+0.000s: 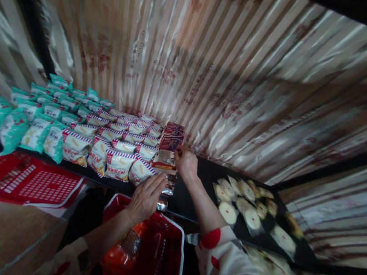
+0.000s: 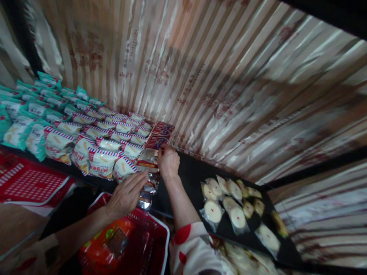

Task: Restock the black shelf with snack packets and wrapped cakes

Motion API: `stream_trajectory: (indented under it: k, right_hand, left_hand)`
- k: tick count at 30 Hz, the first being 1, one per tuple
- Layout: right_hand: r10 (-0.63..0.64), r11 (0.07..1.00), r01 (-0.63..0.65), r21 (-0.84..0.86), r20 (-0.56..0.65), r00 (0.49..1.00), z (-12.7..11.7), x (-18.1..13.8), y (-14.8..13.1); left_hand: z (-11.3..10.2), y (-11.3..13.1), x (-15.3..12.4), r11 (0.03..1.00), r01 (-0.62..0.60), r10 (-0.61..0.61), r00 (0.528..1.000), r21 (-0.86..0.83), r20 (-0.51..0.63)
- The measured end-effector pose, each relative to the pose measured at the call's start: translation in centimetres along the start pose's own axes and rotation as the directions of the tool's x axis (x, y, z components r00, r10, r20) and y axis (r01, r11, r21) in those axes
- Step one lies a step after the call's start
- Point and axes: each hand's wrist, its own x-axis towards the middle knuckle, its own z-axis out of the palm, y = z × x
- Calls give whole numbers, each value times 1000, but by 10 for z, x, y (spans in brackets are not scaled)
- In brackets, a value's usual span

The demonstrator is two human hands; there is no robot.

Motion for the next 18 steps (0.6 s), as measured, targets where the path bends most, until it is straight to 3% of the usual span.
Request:
stream_trajectory:
  k: [6, 12, 16, 18]
  right_hand:
    - [-6, 999, 8, -43, 47, 999, 0, -5, -5]
    - [22, 993, -18, -114, 34, 999, -3, -12, -8]
    - [-158, 976, 132, -174, -141, 977, -5, -14, -7]
    - [-293, 949, 269, -165, -143, 945, -4, -11, -8]
  left_hand:
    - [-4, -3, 8, 999, -19, 18, 999, -33, -45]
    - [-3, -10, 15, 997, -73, 72, 997, -31, -13]
    - [-3, -12, 15, 995, -101, 101, 995, -8, 23]
    - [-3, -11, 14, 993, -118, 118, 992, 6, 44]
